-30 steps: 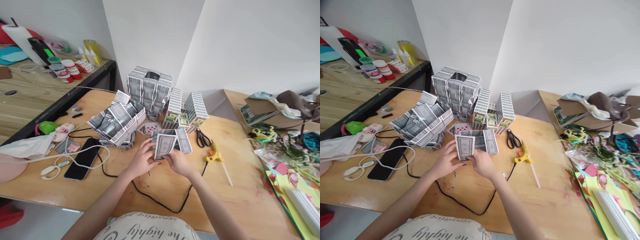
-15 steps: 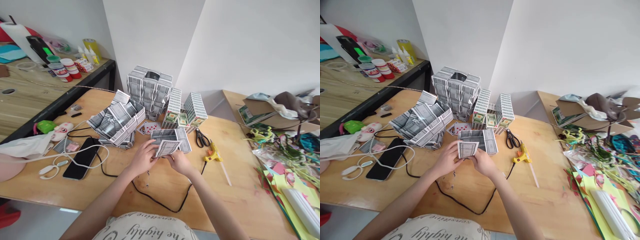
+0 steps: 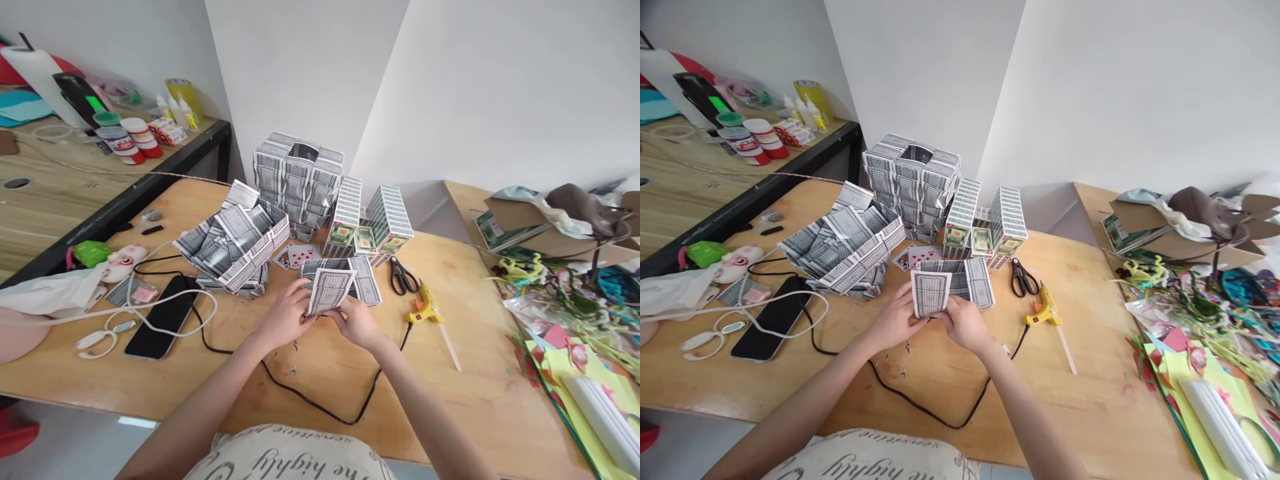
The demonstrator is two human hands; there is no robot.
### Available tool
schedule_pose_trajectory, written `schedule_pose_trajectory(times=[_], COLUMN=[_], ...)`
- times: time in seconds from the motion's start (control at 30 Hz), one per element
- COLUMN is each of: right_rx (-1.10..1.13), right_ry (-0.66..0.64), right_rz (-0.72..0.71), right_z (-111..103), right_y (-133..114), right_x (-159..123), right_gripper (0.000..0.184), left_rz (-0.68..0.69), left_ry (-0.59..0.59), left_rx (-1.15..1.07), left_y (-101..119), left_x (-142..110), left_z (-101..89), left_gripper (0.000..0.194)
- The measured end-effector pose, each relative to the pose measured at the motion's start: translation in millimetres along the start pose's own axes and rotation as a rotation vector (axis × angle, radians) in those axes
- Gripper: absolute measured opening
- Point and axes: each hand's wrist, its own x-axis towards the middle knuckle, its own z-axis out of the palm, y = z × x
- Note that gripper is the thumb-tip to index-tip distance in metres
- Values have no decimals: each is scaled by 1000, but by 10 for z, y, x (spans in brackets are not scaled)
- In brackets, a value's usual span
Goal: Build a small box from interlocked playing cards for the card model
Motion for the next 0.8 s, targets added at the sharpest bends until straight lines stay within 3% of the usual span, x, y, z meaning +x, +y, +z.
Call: schedule_pose_trajectory(times=[0.33,0.6,0.8], right_rx=[43,32,129], right_ry=[-21,-36,-65], right_rz=[-81,-46,89], right_z=[-12,-19,-47], right_y=[33,-24,-37], right_x=[10,46,51], right_gripper=[19,17,10], left_rz=[15,-8,12], left_ry=[-66,-53,-59], left_rx=[19,2,9], left_y=[-57,-48,-50], left_x=[49,63,73], left_z=[5,32,4], left_gripper=[30,34,21])
